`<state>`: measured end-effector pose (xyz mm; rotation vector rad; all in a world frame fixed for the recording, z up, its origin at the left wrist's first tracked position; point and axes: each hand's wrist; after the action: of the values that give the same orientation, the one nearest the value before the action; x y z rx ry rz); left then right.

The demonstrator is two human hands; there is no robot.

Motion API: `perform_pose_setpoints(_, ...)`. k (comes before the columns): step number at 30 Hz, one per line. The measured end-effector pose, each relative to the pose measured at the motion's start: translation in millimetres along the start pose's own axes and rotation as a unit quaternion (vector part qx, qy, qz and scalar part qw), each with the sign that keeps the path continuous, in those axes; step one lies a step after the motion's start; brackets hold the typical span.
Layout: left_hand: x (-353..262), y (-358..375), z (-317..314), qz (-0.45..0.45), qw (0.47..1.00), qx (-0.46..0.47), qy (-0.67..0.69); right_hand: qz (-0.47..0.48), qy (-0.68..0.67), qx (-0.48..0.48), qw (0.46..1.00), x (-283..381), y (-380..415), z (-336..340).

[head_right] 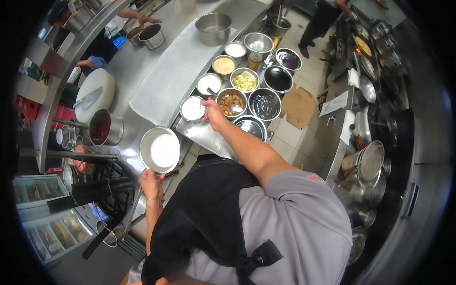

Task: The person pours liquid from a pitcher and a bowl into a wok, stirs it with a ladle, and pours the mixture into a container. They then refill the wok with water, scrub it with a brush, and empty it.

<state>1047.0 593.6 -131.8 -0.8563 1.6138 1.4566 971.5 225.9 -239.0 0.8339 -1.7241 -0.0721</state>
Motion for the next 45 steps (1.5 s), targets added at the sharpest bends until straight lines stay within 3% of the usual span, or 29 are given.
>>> perform_pose_setpoints(6, 2, -4, 2, 0.003, 1.0, 0.007, -0.001, 0.024, 0.079, 0.031, 0.996, -20, 47, 23)
perform_pose_setpoints(12, 4, -3, 10, 0.007, 1.0, 0.018, -0.008, 0.034, 0.05, -0.019, 0.998, 7, -7, -7)
perform_pose_setpoints(15, 4, -2, 13, 0.01, 1.0, 0.015, -0.015, -0.014, 0.033, -0.021, 0.999, 0, -7, -4)
perform_pose_setpoints(18, -1, 2, 14, 0.005, 1.0, 0.014, -0.012, 0.056, 0.053, -0.036, 0.996, -20, 41, 4)
perform_pose_setpoints(20, -1, 5, 15, 0.006, 1.0, 0.017, -0.008, -0.07, 0.049, -0.039, 0.996, -37, 65, 15)
perform_pose_setpoints(23, 0, 6, 13, 0.007, 1.0, 0.026, -0.004, -0.108, -0.056, 0.014, 0.992, -45, 78, 7)
perform_pose_setpoints(33, 1, -1, 7, 0.018, 0.998, 0.045, -0.035, -0.11, -0.052, -0.018, 0.992, -32, 74, -6)
perform_pose_setpoints(35, 4, 1, 4, 0.024, 0.997, 0.054, -0.041, -0.088, -0.052, 0.01, 0.995, -32, 63, -6)
perform_pose_setpoints(40, 10, -4, -20, 0.023, 0.992, 0.093, -0.083, -0.041, -0.014, -0.028, 0.999, -5, 101, 13)
perform_pose_setpoints(42, 14, -6, -39, 0.025, 0.99, 0.113, -0.086, 0.109, 0.037, 0.015, 0.993, 29, 129, 40)
perform_pose_setpoints(45, 31, -17, -75, -0.023, 0.982, 0.155, -0.107, 0.183, 0.083, -0.037, 0.979, 74, 149, 96)
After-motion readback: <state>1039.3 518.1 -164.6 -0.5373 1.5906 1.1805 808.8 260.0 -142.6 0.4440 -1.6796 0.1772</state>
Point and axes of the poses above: each hand's wrist, its own y-axis away from the middle knuckle, its own z-axis out of the back of the hand, x = y × z, and after that the axes turned 10 degrees about -x, right-handed
